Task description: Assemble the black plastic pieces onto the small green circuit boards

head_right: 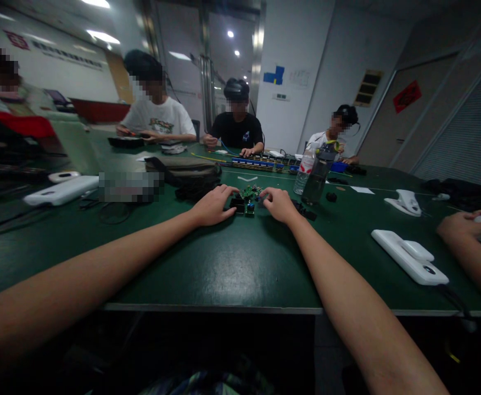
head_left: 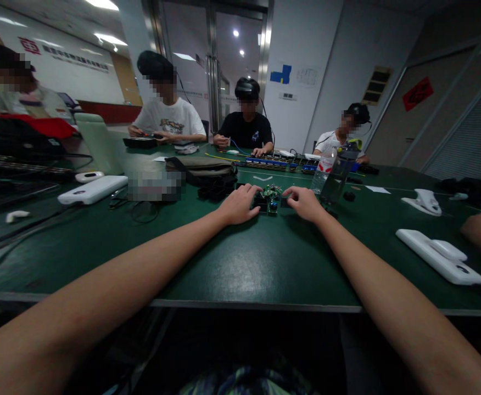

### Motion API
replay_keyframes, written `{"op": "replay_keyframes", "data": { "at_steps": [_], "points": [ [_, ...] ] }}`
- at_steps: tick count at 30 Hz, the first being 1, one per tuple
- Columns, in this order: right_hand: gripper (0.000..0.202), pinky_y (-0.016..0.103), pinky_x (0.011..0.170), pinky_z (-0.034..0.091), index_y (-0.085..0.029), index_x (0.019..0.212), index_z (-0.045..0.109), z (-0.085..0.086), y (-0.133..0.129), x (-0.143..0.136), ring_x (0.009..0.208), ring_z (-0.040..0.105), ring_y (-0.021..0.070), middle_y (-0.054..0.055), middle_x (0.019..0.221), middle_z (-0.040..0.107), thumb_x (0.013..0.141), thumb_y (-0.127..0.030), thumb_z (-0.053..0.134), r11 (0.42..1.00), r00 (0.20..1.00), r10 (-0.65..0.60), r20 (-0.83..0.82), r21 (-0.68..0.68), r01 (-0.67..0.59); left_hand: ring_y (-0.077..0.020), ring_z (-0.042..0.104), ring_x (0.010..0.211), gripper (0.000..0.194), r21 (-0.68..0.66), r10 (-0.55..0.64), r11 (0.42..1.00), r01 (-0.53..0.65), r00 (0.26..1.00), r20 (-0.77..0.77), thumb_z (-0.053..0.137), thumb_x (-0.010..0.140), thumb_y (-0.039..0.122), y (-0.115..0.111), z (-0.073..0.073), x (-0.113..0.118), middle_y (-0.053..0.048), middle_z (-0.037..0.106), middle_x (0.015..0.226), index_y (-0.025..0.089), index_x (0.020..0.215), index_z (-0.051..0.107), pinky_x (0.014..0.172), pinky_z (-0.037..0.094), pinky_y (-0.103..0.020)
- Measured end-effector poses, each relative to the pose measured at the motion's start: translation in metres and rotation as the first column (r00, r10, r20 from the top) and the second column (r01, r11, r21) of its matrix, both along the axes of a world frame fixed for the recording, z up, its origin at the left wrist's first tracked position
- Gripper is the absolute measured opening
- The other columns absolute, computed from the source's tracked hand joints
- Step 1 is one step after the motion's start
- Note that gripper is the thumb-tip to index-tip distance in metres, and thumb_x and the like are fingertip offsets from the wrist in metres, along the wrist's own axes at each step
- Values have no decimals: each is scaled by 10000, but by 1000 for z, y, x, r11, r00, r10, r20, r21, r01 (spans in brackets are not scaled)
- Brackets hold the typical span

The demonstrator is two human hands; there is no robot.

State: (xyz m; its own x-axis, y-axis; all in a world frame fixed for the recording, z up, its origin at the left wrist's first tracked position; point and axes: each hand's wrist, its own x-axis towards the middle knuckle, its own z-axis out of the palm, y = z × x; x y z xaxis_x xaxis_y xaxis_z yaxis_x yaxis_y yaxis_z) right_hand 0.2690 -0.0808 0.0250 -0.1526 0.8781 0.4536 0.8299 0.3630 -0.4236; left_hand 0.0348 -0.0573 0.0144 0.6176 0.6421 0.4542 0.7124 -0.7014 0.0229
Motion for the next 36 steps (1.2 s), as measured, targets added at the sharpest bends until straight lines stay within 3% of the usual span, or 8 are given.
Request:
{"op": "replay_keyframes", "data": {
  "at_steps": [3, 7, 14, 25, 36],
  "points": [
    [260, 260, 647, 403, -148, 962, 671, -1, -1, -5, 601, 527, 134, -18, 637, 593, 742, -142, 534, 990, 971, 141, -192, 16, -140, -277, 536, 1105, 498, 62, -50, 997, 50, 999, -3, 567, 866, 391, -1, 0, 1, -122, 549, 1188, 170, 1297, 454, 955, 451, -409],
    [273, 250, 594, 391, -141, 975, 618, -3, -2, -14, 568, 501, 121, -39, 608, 554, 722, -221, 554, 953, 876, 273, -397, -12, -302, -267, 543, 1053, 502, 126, -128, 983, 133, 991, -50, 550, 889, 459, -4, 1, 3, -115, 560, 1173, 188, 1303, 472, 903, 444, -393],
    [283, 237, 550, 368, -142, 951, 603, -4, -7, -26, 528, 468, 103, -62, 560, 520, 701, -268, 563, 895, 800, 357, -481, -68, -441, -258, 547, 1019, 428, 150, -165, 970, 190, 973, -162, 499, 929, 457, -7, 4, 4, -124, 581, 1154, 170, 1244, 542, 850, 429, -368],
    [286, 232, 541, 358, -140, 963, 616, -4, -8, -28, 532, 471, 99, -52, 592, 538, 729, -301, 577, 912, 826, 348, -443, -45, -408, -251, 557, 992, 417, 182, -157, 964, 194, 967, -202, 432, 961, 488, -8, 5, 5, -121, 608, 1113, 160, 1176, 575, 837, 434, -366],
    [356, 238, 601, 426, -173, 1059, 610, -1, -11, -18, 574, 547, 117, -54, 629, 586, 720, -268, 667, 958, 940, 283, -189, 6, -287, -256, 558, 1000, 402, 187, -60, 979, 77, 994, -96, 424, 970, 468, 1, 2, 2, -109, 608, 1089, 162, 1194, 558, 852, 447, -369]
  ]
}}
